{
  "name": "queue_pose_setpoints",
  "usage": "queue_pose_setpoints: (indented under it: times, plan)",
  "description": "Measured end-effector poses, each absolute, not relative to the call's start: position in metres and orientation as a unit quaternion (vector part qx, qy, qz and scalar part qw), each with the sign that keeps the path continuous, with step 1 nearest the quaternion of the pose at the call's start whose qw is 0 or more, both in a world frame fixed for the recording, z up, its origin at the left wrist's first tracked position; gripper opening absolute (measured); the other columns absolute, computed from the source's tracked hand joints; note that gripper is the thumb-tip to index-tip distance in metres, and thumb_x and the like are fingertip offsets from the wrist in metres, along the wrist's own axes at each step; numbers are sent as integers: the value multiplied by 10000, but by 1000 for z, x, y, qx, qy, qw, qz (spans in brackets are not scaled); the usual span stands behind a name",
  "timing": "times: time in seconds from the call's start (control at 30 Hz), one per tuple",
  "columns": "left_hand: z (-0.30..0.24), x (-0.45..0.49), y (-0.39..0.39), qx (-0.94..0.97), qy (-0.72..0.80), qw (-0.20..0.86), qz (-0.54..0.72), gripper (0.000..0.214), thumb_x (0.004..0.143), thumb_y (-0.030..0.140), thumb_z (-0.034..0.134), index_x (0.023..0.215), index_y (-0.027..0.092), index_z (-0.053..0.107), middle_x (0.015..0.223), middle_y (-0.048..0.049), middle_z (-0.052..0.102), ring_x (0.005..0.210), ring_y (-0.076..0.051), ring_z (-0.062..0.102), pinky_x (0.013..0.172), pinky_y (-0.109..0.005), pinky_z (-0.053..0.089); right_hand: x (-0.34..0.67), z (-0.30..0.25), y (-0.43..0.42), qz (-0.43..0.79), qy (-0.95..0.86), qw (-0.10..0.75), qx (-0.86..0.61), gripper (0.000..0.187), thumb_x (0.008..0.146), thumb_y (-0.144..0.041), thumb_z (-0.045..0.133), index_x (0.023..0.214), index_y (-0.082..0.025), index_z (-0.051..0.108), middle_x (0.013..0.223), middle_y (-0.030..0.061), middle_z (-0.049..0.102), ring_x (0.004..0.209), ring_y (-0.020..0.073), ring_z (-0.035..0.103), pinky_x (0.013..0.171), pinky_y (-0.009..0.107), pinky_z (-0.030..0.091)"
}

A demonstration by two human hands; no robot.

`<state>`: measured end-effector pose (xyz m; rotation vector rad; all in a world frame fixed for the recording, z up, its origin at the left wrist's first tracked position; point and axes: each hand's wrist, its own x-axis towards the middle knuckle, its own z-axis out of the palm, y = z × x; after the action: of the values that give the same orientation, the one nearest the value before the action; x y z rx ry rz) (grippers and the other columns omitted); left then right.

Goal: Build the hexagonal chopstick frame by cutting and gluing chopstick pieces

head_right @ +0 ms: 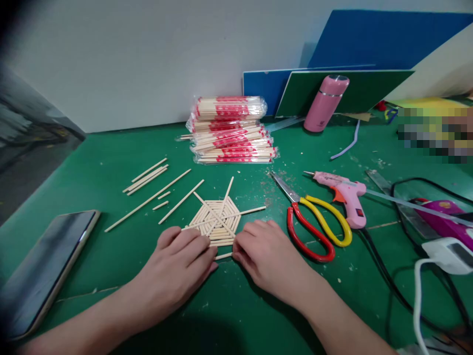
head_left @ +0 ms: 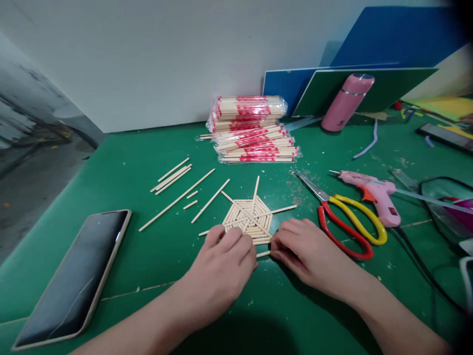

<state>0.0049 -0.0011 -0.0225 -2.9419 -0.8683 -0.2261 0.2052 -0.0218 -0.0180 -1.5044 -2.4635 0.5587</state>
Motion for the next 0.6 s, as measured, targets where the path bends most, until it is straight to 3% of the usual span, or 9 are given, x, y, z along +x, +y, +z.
queue_pose_setpoints:
  times: [0.13,0.23,0.4,0.5,0.6]
  plan:
    - [-27,10,-9,-955,-286,48,-52,80,775,138,478,813,170,541,775,-23,529,765,-183,426,768,-381,273,207,-18,-21,221,-829,134,-495,119,829,-231,444,748,-198,524,745,8,541,719,147,471,632,273,313]
    - [-27,13,-14,-955,-289,38,-60,64,767,141,482,790,169,535,768,-24,522,763,-186,411,751,-369,268,210,-17,-19,238,-792,215,-519,47,805,-221,471,809,-206,515,721,-8,523,692,133,480,632,264,350]
    - [-32,10,-24,-959,-275,1,-66,104,780,130,438,813,170,528,758,-17,511,695,-164,395,707,-348,289,227,-14,-16,176,-660,341,-646,157,801,-294,475,933,-212,491,729,-8,522,635,119,507,578,229,411]
    - [-36,5,-27,-959,-272,-21,-75,103,779,145,427,802,166,525,742,-17,507,657,-157,385,650,-326,307,257,-13,-15,89,-593,343,-723,215,777,-366,487,943,-229,500,746,-4,559,621,125,534,596,235,435]
    - [-38,3,-29,-958,-269,-26,-91,92,760,148,444,787,159,531,717,-16,511,648,-156,394,621,-318,322,301,-15,-18,-5,-512,253,-821,258,756,-365,473,967,-218,503,840,41,593,682,155,564,617,253,441]
